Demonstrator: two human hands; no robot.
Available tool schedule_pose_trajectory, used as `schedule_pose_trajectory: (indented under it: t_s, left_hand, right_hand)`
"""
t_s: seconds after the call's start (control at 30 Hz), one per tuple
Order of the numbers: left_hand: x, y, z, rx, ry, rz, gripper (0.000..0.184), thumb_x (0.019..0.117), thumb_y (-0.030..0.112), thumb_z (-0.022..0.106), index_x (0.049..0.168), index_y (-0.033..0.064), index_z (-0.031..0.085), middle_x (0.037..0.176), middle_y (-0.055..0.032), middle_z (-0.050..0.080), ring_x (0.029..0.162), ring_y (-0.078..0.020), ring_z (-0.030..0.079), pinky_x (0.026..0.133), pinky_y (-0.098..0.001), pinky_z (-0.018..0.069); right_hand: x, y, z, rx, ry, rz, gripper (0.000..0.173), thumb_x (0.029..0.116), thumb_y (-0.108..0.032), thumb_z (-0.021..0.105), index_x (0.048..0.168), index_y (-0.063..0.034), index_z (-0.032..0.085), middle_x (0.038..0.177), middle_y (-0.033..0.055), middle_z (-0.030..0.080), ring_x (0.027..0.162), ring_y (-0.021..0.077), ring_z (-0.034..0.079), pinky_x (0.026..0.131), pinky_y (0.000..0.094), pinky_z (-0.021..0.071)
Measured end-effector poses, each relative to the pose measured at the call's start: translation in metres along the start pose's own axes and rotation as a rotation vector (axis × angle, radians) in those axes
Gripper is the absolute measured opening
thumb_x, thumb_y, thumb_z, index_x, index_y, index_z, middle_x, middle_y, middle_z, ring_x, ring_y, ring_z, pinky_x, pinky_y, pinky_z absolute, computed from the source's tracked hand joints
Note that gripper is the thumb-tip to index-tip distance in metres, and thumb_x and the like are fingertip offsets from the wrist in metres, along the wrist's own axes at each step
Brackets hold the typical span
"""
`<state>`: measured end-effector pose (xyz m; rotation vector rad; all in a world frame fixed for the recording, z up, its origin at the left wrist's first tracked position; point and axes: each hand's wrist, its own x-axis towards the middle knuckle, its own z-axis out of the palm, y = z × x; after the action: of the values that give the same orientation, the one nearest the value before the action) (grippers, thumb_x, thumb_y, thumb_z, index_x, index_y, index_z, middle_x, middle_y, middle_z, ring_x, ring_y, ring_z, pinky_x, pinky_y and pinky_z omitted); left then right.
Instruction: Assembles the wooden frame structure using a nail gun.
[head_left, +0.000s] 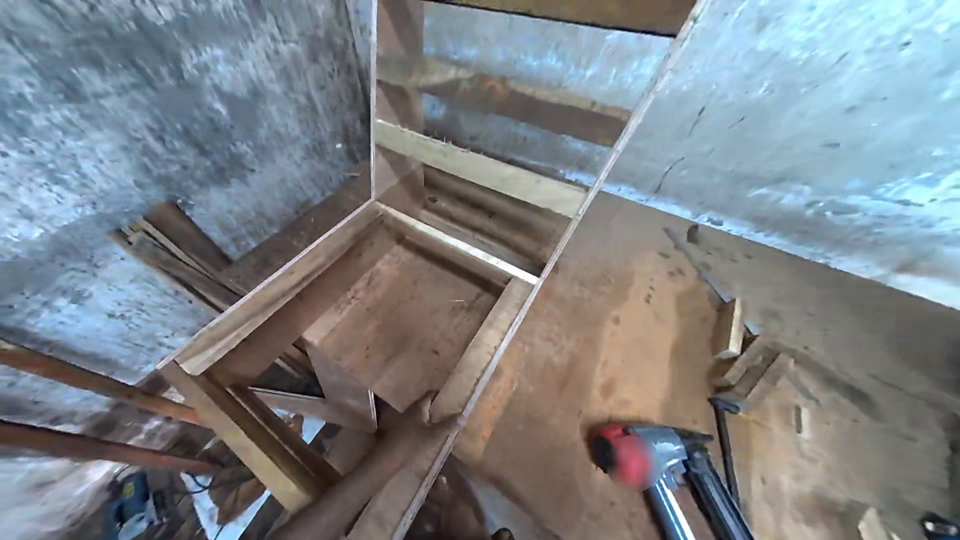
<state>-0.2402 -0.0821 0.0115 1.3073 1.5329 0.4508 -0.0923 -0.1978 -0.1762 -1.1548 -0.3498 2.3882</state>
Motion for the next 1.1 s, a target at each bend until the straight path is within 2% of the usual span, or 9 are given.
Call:
schedule_pose_trajectory:
  t_s: [0.13, 0.3, 0.4, 0.5, 0.63, 0.77, 0.87, 0.93, 1.1]
  left_hand:
    - [-0.004, 0.005, -0.001, 0.054, 0.004, -0.055, 0.08, 0.0905, 0.062, 0.067, 0.149, 0.0111, 0.049, 0.134, -0.013, 0.064, 0.124, -0.0227, 0.063, 0.108, -0.0476, 0.0497]
    - [-0.007, -0.003, 0.004, 0.013, 0.023, -0.025, 0.07, 0.0931, 0.053, 0.071, 0.146, 0.0127, 0.051, 0.122, -0.013, 0.07, 0.109, -0.0249, 0.069, 0.096, -0.0514, 0.0564]
    - [-0.012, 0.001, 0.004, -0.034, 0.007, -0.007, 0.066, 0.0954, 0.049, 0.07, 0.147, 0.0117, 0.05, 0.123, -0.0137, 0.069, 0.109, -0.0249, 0.069, 0.096, -0.0511, 0.0564]
    - [-0.011, 0.004, 0.003, -0.014, 0.014, -0.012, 0.067, 0.0939, 0.052, 0.07, 0.146, 0.0142, 0.051, 0.122, -0.0113, 0.07, 0.107, -0.0226, 0.07, 0.093, -0.0487, 0.0578]
    - [-0.001, -0.002, 0.004, 0.025, 0.013, -0.032, 0.072, 0.0912, 0.056, 0.071, 0.146, 0.014, 0.052, 0.123, -0.0102, 0.07, 0.111, -0.0201, 0.069, 0.099, -0.0465, 0.0564]
    - [0.005, -0.005, 0.007, 0.02, 0.008, -0.031, 0.079, 0.0882, 0.063, 0.071, 0.146, 0.0131, 0.052, 0.125, -0.0087, 0.069, 0.114, -0.0176, 0.068, 0.101, -0.0438, 0.0562]
    - [0.001, -0.001, 0.008, 0.01, 0.023, -0.04, 0.082, 0.0886, 0.062, 0.07, 0.15, 0.0117, 0.048, 0.133, -0.0108, 0.065, 0.121, -0.019, 0.065, 0.105, -0.0437, 0.0537]
    - [-0.001, 0.004, 0.014, -0.02, 0.045, -0.032, 0.083, 0.0898, 0.057, 0.071, 0.152, 0.0101, 0.045, 0.14, -0.0122, 0.061, 0.126, -0.0198, 0.061, 0.107, -0.043, 0.0518]
    - [0.004, 0.021, 0.042, -0.021, 0.078, -0.053, 0.078, 0.0893, 0.056, 0.072, 0.149, 0.0109, 0.048, 0.132, -0.0131, 0.065, 0.118, -0.0226, 0.065, 0.099, -0.0472, 0.0557]
  right_hand:
    - [-0.008, -0.008, 0.003, -0.033, -0.071, -0.021, 0.063, 0.1118, -0.048, 0.02, 0.143, -0.0015, 0.048, 0.129, 0.0139, 0.066, 0.116, 0.0242, 0.065, 0.097, 0.0446, 0.055]
    - [-0.003, -0.007, -0.005, -0.108, -0.1, -0.004, 0.07, 0.1108, -0.052, 0.016, 0.142, 0.0012, 0.049, 0.135, 0.0168, 0.064, 0.121, 0.0269, 0.064, 0.1, 0.046, 0.0547]
    - [-0.007, -0.011, 0.002, -0.093, -0.047, 0.052, 0.073, 0.1101, -0.055, 0.015, 0.14, 0.0007, 0.051, 0.133, 0.0167, 0.064, 0.119, 0.0266, 0.065, 0.098, 0.0451, 0.055]
    - [-0.004, -0.01, -0.001, -0.077, -0.049, 0.037, 0.072, 0.1103, -0.055, 0.016, 0.137, 0.0013, 0.052, 0.129, 0.0174, 0.066, 0.116, 0.0275, 0.066, 0.096, 0.0453, 0.056]
    - [0.0, -0.007, -0.002, -0.067, -0.004, 0.037, 0.07, 0.1106, -0.054, 0.02, 0.134, 0.0014, 0.055, 0.12, 0.0167, 0.068, 0.107, 0.0269, 0.068, 0.09, 0.045, 0.0572]
    - [-0.001, -0.007, -0.004, -0.067, -0.001, 0.032, 0.069, 0.1111, -0.053, 0.018, 0.136, 0.0007, 0.054, 0.121, 0.0159, 0.069, 0.108, 0.0265, 0.068, 0.092, 0.0453, 0.0568]
    - [0.002, -0.003, -0.009, -0.11, 0.025, 0.012, 0.067, 0.1109, -0.053, 0.024, 0.137, 0.0, 0.055, 0.122, 0.0158, 0.069, 0.108, 0.0257, 0.069, 0.093, 0.044, 0.0573]
    - [-0.003, -0.009, -0.011, -0.233, 0.056, 0.012, 0.063, 0.1105, -0.052, 0.03, 0.141, -0.0025, 0.054, 0.13, 0.0142, 0.066, 0.115, 0.0239, 0.066, 0.097, 0.0436, 0.0554]
    - [-0.043, -0.031, -0.016, -0.434, 0.173, -0.044, 0.051, 0.1092, -0.042, 0.045, 0.133, -0.0001, 0.062, 0.129, 0.0179, 0.067, 0.119, 0.0267, 0.064, 0.105, 0.0485, 0.0509]
